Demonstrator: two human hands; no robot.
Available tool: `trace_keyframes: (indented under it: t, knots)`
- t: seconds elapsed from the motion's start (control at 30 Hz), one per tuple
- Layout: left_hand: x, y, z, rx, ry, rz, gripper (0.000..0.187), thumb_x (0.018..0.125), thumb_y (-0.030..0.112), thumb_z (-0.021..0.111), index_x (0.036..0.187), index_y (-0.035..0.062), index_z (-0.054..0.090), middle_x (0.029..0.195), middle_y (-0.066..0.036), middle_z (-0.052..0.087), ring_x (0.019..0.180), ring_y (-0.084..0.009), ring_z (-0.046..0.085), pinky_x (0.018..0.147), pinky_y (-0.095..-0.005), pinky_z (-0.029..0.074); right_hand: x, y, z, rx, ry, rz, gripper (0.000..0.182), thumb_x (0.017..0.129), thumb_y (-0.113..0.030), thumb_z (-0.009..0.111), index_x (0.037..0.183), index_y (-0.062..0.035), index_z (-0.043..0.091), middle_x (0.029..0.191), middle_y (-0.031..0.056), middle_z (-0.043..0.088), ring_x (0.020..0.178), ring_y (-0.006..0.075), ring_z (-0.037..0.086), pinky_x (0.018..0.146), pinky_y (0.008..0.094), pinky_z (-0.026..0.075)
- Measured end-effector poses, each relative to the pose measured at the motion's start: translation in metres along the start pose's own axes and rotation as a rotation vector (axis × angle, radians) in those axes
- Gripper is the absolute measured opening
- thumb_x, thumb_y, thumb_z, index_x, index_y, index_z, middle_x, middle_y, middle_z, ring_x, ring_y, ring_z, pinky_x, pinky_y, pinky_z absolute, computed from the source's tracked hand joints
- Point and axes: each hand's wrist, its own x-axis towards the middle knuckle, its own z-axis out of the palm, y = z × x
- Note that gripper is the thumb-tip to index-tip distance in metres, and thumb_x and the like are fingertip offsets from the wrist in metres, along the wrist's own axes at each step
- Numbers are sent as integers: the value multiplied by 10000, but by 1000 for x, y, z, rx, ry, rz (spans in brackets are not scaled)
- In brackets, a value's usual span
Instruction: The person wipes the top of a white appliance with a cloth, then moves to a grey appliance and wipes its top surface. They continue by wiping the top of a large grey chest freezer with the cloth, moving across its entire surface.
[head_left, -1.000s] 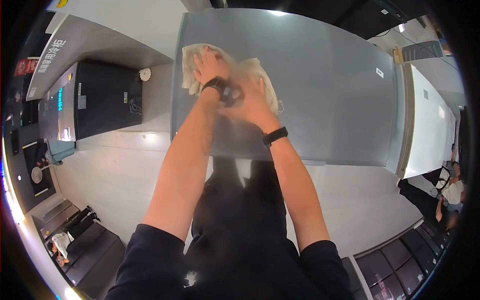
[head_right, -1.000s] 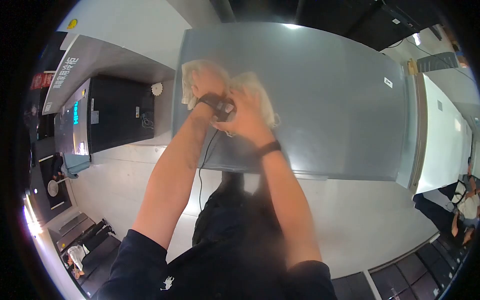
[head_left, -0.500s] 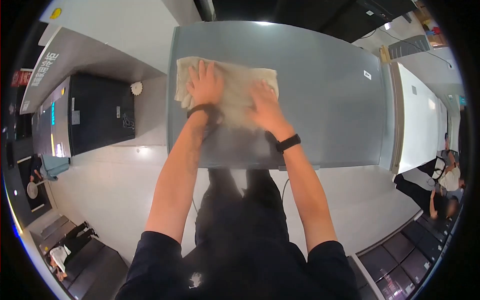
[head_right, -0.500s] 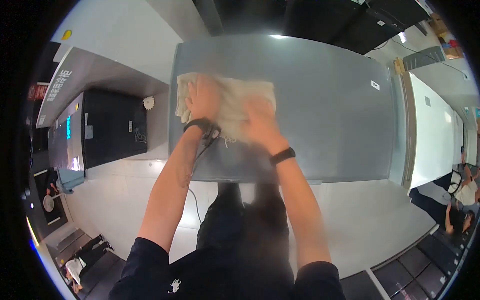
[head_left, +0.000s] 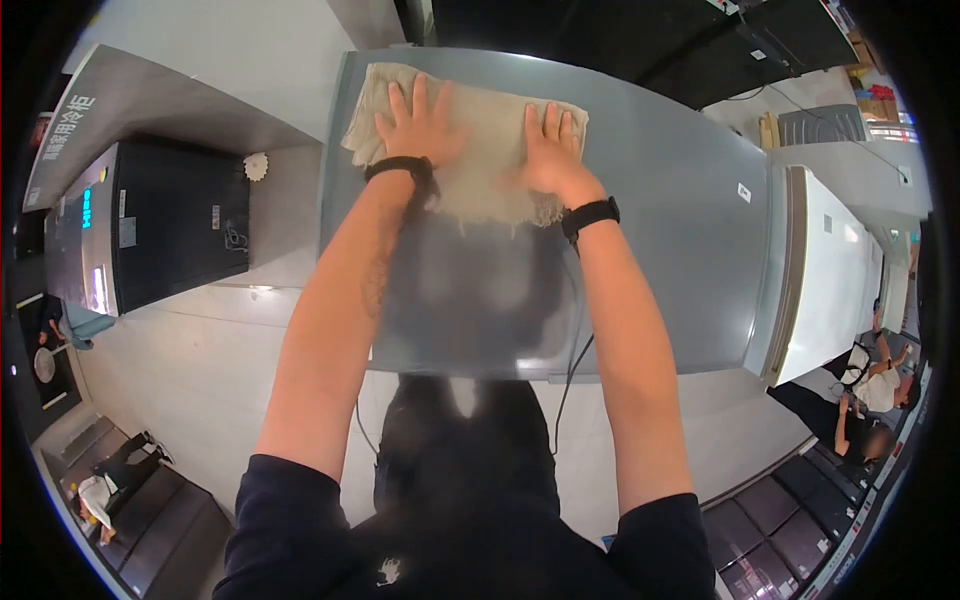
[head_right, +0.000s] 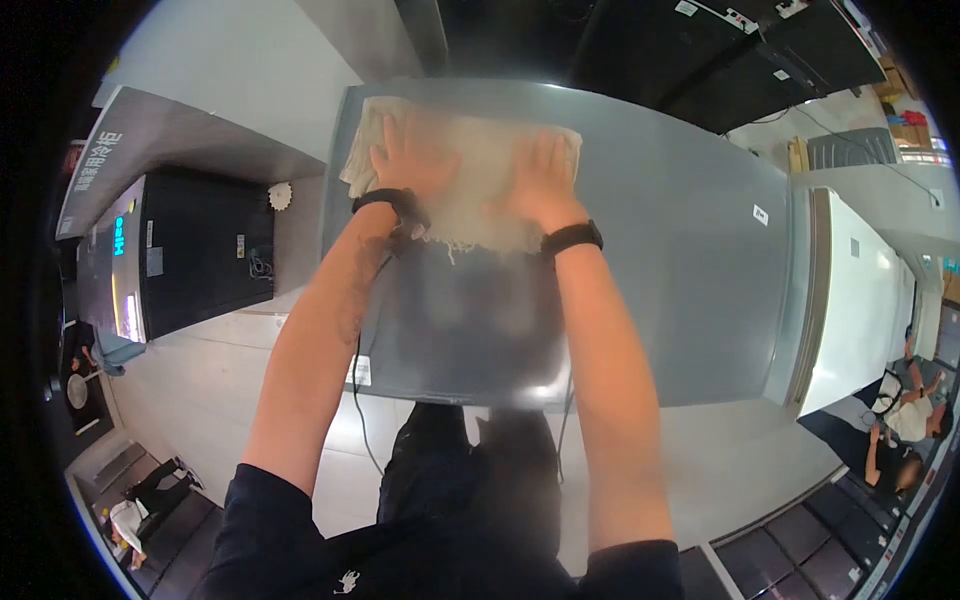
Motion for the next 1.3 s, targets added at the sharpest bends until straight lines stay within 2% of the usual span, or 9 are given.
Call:
trace_keyframes:
  t: [0.1,0.2,0.3,0.5,0.6,0.87,1.1,1.27,1.3]
  knots:
    - [27,6,-5,33,15,9,780,891,602,518,1578,321,281,1677,-69,135,1529,-437,26,1144,-713,143,13,-1,-16,3,-1,32,1331,589,-578,873,1602,-97,156,1654,266,28,1518,482,-64,1230,538,21]
    - [35,3,-1,26,52,42,794,884,641,509,1576,319,294,1674,-73,152,1528,-442,28,1145,-717,132,22,-19,-42,-203,-136,100,1413,573,-590,883,1625,-177,35,1650,279,-51,1514,489,-80,1221,558,42]
    - [41,3,0,-2,71,48,804,881,661,496,1577,311,294,1675,-72,154,1529,-439,36,1159,-707,106,25,-13,-38,-129,-84,74,1405,565,-624,871,1626,-184,62,1646,292,-32,1512,499,-66,1218,570,47]
    - [25,9,5,-127,40,-15,752,923,582,482,1583,281,281,1679,-55,151,1542,-392,43,1177,-680,105,3,16,13,-85,231,-62,1089,814,-625,695,1620,-157,130,1635,318,36,1510,509,-10,1222,551,53]
    - [-45,23,-1,-56,25,-6,750,930,543,495,1588,265,266,1679,-51,152,1544,-383,44,1181,-674,108,-45,24,33,-59,213,-125,939,909,-569,612,1613,-139,162,1629,324,70,1505,518,24,1226,528,55]
    - [-198,89,-18,-184,-137,-149,768,915,481,535,1590,241,259,1674,-100,146,1535,-425,32,1153,-716,115,-173,71,114,-281,601,-246,696,890,-228,643,1510,-46,383,1563,297,297,1430,495,295,1179,552,284]
    - [-234,178,20,-120,-170,-94,911,843,528,569,1611,224,184,1675,-182,38,1500,-524,-53,1109,-769,118,-263,127,100,45,404,-193,778,863,-301,661,1498,36,362,1567,312,283,1441,496,281,1193,526,266]
    - [-180,218,0,-38,-238,-49,886,864,574,549,1609,257,188,1677,-166,44,1503,-514,-48,1115,-763,120,-225,167,53,131,411,-183,702,870,-290,612,1455,40,409,1513,353,333,1445,477,277,1208,557,193]
    - [-165,220,4,-43,-192,-38,880,871,589,542,1608,264,189,1677,-160,50,1505,-509,-46,1119,-760,119,-204,172,37,95,298,-159,709,869,-315,614,1453,36,418,1515,341,343,1443,470,286,1201,557,202]
